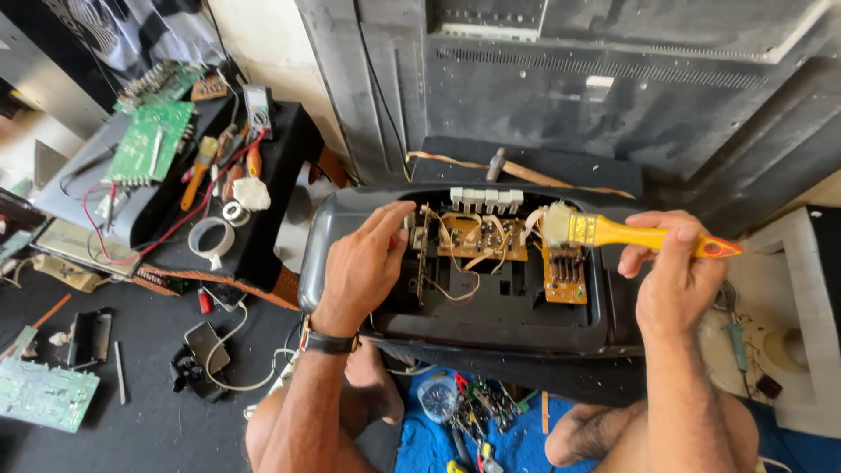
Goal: Cleaning and inspecting the internal components of an electronic device using a brush and a screwdriver.
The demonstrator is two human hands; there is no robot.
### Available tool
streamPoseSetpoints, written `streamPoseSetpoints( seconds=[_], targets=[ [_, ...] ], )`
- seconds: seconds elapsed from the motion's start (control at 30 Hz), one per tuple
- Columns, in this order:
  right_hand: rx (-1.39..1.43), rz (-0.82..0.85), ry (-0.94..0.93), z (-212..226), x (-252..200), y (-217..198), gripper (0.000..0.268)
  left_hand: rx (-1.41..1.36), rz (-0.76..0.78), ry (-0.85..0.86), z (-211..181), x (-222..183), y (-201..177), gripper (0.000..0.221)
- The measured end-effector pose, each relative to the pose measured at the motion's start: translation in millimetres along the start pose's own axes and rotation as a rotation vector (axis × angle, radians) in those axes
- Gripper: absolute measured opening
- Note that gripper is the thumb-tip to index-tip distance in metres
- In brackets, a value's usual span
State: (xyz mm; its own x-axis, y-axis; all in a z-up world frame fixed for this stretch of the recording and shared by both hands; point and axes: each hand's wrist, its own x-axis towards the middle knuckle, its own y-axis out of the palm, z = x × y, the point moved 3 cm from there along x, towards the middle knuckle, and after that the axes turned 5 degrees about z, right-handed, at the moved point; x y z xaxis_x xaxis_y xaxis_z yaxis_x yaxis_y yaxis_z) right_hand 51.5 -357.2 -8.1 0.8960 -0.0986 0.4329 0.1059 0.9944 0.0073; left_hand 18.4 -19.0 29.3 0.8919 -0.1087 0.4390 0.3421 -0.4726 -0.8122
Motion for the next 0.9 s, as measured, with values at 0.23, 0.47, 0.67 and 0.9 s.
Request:
streamPoseSetpoints(
  seconds=[0.23,0.47,0.67,0.9],
  targets=[
    [0.035,0.092,0.013,0,1,22,0.047,-0.131,-0.017,-0.047,-12,4,-27,0.039],
    [-0.110,0.238,0.029,17,-12,49,0.034,-0.267,0.037,0.030,-41,-2,-28,0.037],
    [-0.186,0.337,-0.153,48,-22,82,0.043,-0.204,0.102,0.277,-65,-4,7,0.047],
    [-0.072,0.349,-0.199,43,-36,79,0.070,-0.271,0.077,0.281,-68,-4,19,0.016]
  ],
)
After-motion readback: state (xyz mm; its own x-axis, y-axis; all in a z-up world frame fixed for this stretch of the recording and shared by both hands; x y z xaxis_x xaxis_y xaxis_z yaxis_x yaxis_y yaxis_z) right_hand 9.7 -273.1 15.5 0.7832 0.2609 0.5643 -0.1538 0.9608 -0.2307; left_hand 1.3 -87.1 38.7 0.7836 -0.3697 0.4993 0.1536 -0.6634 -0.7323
